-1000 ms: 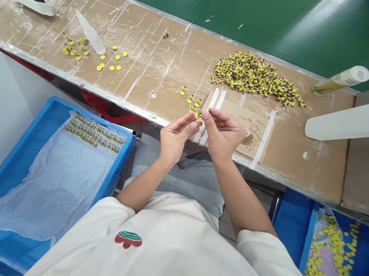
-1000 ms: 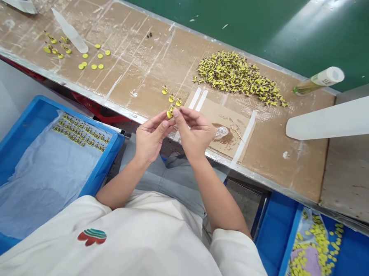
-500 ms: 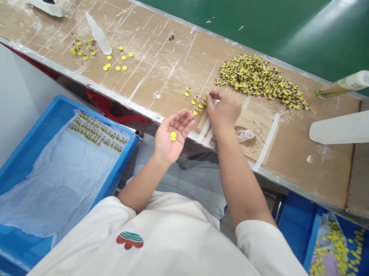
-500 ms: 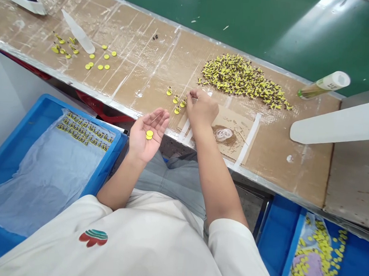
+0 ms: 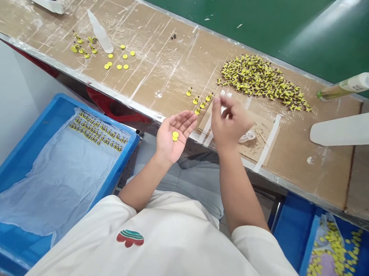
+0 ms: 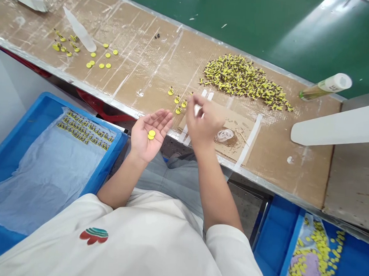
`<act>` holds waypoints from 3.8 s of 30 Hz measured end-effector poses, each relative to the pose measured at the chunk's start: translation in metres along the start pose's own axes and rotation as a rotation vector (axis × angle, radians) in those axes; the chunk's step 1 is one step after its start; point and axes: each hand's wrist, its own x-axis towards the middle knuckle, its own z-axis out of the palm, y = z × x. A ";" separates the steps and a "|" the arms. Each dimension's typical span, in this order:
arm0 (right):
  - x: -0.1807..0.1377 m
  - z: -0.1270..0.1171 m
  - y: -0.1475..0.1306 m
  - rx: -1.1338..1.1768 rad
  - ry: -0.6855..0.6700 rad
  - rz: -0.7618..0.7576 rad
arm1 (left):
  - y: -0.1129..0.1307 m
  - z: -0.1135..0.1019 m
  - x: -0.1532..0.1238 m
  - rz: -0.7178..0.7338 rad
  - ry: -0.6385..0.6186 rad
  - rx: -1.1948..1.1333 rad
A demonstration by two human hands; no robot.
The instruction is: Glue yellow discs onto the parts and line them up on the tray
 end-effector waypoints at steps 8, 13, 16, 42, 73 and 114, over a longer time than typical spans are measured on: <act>-0.070 -0.021 -0.032 0.356 -0.371 -0.136 | -0.009 -0.002 -0.001 -0.026 -0.129 0.054; -0.065 -0.028 -0.026 0.483 -0.430 0.068 | -0.016 0.000 -0.004 -0.080 -0.135 0.087; -0.065 -0.032 -0.029 0.711 -0.360 0.348 | -0.019 0.002 -0.004 -0.118 -0.135 0.086; -0.061 -0.081 -0.013 1.100 -0.399 0.865 | -0.030 0.003 -0.016 -0.289 -0.381 0.404; 0.095 -0.086 0.180 -0.462 -0.215 0.002 | -0.033 0.006 0.009 -0.161 -0.082 0.308; 0.043 -0.103 0.178 -0.101 0.029 -0.105 | -0.047 0.010 0.005 -0.117 -0.110 0.310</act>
